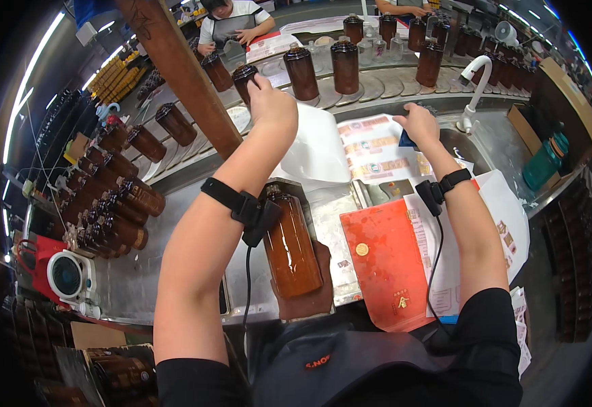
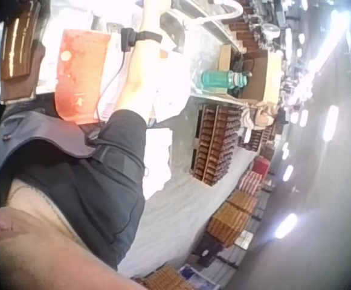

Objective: Applying and smoothing decorative and informational labels onto glass liquor bottles at a production workstation.

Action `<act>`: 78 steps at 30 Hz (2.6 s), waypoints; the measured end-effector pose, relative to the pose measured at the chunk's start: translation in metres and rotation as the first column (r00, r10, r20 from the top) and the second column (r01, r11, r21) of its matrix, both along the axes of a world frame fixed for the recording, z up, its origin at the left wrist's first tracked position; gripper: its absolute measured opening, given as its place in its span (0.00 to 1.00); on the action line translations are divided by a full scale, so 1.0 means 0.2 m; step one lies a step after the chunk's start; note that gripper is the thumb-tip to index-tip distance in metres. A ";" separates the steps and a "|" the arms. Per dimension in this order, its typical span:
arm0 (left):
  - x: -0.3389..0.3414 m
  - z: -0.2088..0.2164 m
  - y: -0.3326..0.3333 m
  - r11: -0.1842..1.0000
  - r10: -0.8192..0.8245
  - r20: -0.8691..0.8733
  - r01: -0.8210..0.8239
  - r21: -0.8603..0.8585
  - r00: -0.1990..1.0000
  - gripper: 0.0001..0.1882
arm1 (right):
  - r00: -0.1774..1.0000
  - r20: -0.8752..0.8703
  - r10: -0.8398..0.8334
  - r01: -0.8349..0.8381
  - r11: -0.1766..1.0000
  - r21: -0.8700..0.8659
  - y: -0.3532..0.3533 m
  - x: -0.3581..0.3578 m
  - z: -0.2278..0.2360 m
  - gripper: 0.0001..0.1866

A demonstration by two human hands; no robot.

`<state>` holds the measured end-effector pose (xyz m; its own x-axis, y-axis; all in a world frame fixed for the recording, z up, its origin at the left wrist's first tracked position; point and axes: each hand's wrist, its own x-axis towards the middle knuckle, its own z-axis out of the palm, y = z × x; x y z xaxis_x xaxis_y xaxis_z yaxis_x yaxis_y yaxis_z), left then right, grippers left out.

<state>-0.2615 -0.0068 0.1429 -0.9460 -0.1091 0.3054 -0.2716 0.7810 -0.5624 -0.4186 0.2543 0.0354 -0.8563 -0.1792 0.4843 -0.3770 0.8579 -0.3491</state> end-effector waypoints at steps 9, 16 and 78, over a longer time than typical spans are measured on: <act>0.41 0.04 0.18 0.680 -0.541 -0.371 0.652 0.336 0.755 0.15 | 0.633 0.653 0.416 -0.367 0.904 -0.220 -0.46 0.17 -0.13 0.37; 1.03 0.08 0.14 0.542 -0.412 -0.488 0.637 0.548 0.770 0.10 | 0.706 0.500 0.502 -0.452 0.862 -0.229 -0.56 0.07 -0.19 0.26; 1.29 -0.36 -0.04 -0.121 -0.360 -0.705 0.718 0.685 0.611 0.67 | 0.473 0.339 0.813 -0.880 0.459 0.124 -0.22 1.54 0.92 0.05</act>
